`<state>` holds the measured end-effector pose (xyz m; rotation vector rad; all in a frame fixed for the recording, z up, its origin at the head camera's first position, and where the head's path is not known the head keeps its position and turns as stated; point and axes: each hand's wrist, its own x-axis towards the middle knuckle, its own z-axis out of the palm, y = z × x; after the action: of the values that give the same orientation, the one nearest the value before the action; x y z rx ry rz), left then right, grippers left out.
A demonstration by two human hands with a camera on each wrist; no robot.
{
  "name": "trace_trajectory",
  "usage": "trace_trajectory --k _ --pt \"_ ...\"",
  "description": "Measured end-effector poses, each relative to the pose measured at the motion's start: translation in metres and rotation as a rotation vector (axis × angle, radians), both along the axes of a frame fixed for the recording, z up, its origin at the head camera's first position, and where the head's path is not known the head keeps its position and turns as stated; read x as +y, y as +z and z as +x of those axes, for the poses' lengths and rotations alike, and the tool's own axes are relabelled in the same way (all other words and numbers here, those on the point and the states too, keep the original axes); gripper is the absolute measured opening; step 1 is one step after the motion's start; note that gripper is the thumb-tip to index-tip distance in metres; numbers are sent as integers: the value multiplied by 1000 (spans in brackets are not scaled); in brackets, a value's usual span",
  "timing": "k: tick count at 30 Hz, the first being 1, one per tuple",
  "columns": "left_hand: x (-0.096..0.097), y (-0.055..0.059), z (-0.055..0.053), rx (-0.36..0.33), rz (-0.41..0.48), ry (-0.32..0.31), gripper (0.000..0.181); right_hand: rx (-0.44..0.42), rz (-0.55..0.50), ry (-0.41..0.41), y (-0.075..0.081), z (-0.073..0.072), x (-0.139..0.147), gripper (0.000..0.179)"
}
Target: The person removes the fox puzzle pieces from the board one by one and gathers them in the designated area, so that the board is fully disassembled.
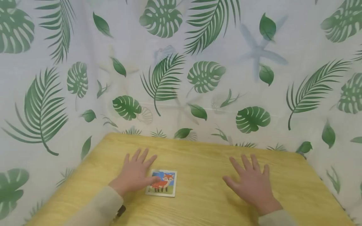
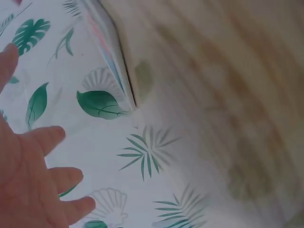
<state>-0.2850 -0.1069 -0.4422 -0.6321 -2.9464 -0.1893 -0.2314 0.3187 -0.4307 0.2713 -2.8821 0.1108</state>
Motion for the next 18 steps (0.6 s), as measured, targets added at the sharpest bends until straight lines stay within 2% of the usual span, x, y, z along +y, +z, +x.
trace_trajectory --k 4,7,10,14,18 --pt "-2 3 1 -92 109 17 92 21 -5 25 -1 0 -6 80" --pt "-2 6 -2 -175 200 -7 92 28 -51 51 2 -1 -12 75" --pt "-5 3 -6 -295 307 -53 92 8 -153 100 4 -1 -23 70" --pt "-8 -7 -8 -420 452 -136 91 -61 -328 164 4 -2 -46 66" --pt "-7 -15 -6 -487 497 -192 96 -126 -456 205 -1 -5 -68 64"
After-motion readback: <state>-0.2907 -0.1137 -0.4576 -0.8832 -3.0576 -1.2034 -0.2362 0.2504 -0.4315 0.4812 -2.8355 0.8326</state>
